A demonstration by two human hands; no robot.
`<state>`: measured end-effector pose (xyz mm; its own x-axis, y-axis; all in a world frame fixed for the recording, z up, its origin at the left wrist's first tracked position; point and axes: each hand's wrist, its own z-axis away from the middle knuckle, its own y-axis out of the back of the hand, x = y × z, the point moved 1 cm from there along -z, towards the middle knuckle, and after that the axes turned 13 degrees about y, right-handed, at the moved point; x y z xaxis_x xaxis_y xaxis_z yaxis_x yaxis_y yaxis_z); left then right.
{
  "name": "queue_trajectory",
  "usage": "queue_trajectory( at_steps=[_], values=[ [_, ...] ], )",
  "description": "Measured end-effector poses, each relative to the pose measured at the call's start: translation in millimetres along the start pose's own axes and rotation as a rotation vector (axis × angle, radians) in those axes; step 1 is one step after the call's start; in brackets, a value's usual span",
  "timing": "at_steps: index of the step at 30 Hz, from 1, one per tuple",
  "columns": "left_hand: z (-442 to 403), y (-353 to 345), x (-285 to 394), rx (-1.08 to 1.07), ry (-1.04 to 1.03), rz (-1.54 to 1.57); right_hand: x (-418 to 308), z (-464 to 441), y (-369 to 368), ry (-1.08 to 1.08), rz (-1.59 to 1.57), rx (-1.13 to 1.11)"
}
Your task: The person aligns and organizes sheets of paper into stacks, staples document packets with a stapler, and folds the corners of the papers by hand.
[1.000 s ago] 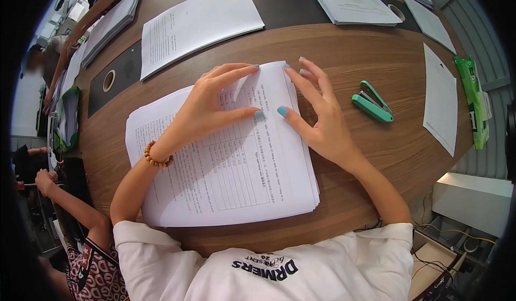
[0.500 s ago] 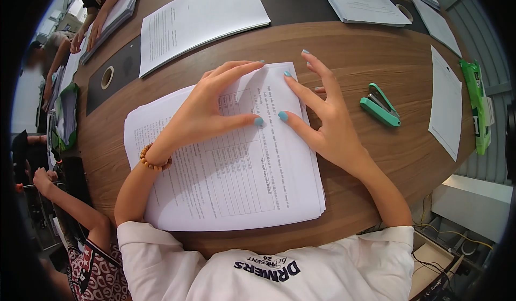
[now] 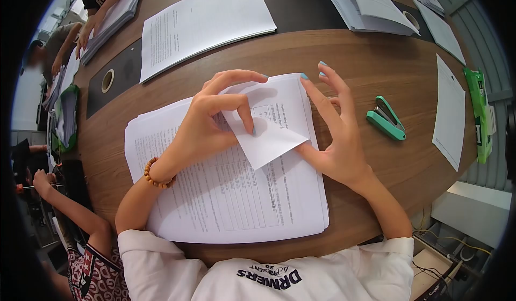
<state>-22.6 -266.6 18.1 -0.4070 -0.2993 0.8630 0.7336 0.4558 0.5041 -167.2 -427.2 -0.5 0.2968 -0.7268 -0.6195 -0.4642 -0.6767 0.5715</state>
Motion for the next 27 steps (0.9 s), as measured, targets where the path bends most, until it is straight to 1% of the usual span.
queue_trajectory(
  at_steps=[2,6,8,11,14,18,20,21,23,24,26,27],
  values=[
    [0,1,2,0.008,-0.026,-0.023,4,0,-2,0.013,0.032,-0.073],
    [-1,0,-1,0.020,-0.041,-0.013,4,-1,-1,0.044,0.064,-0.121],
    [-1,0,0,0.024,-0.082,-0.021,3,-2,-1,0.071,0.091,-0.127],
    [-1,0,0,0.025,-0.072,-0.019,1,-1,-1,0.106,0.144,-0.136],
    [-1,0,2,0.030,-0.039,-0.027,0,0,0,0.092,0.135,-0.163],
    [-1,0,0,0.012,-0.075,-0.050,-1,3,-4,0.137,0.123,-0.101],
    [-1,0,4,0.079,-0.016,-0.027,1,6,-7,0.212,0.168,-0.060],
    [-1,-1,5,0.079,-0.018,-0.029,2,7,-10,0.212,0.169,-0.058],
    [-1,-3,5,0.173,-0.004,-0.023,2,9,-13,0.311,0.277,0.005],
    [-1,-2,5,0.205,0.001,-0.022,2,9,-13,0.311,0.276,0.006],
    [0,-1,2,0.065,0.010,-0.033,2,10,-11,0.414,0.366,0.005],
    [0,0,-1,0.066,0.010,-0.033,-1,9,-9,0.414,0.366,0.005]
  ],
)
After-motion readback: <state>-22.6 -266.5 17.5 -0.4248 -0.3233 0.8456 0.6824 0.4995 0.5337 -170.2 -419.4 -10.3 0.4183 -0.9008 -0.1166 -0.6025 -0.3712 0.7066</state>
